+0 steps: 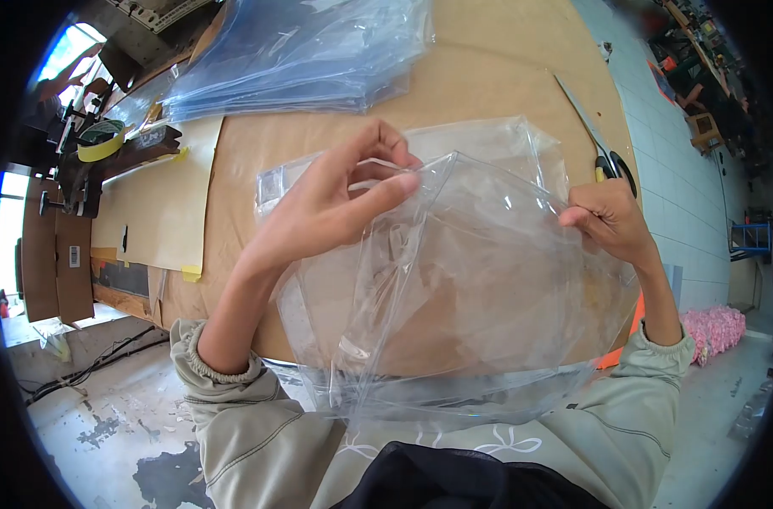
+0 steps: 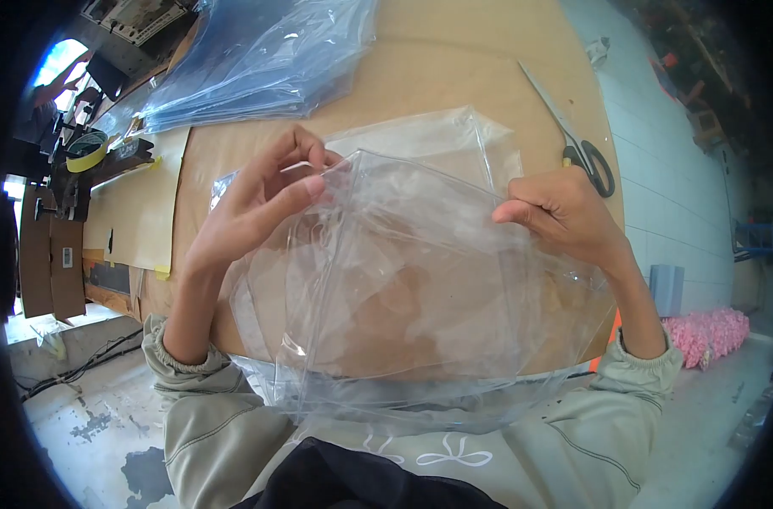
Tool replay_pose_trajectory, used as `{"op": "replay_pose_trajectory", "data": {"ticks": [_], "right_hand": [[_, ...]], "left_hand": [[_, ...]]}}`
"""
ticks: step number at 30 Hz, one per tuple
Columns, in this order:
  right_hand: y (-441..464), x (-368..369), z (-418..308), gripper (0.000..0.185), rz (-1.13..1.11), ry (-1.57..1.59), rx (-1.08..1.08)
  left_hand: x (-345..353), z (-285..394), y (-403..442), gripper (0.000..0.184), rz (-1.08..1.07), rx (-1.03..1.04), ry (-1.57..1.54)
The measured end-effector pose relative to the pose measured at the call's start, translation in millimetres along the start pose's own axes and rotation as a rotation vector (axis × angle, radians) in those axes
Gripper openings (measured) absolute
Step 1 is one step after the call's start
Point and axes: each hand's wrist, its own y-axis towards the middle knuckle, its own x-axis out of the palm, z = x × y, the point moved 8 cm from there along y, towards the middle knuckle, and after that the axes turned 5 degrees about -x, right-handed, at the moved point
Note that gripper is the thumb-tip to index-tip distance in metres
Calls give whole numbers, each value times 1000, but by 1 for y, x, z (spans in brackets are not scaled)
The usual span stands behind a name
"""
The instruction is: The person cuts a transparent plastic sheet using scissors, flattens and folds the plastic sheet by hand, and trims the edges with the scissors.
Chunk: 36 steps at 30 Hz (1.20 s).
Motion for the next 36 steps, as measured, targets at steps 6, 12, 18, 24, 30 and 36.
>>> {"op": "replay_pose_trajectory", "data": {"ticks": [6,12,18,24,30,36], "right_hand": [[8,3,-8,46,-53,27,170],[1,1,2,32,-50,245,298],[-21,1,8,16,-275,334,424],[-42,-18,7,18,10,371,344],[-118,-22,10,19,396,304,637],[-128,9,-42,31,141,-381,774]], "left_hand": [[-2,-3,2,27,175,-65,126],[-14,-10,-2,16,245,-32,31],[-28,4,-2,22,225,74,-92],[-41,33,-20,48,244,72,160],[-48,27,-102,52,477,161,735],[41,35,-119,44,314,339,1253]]}}
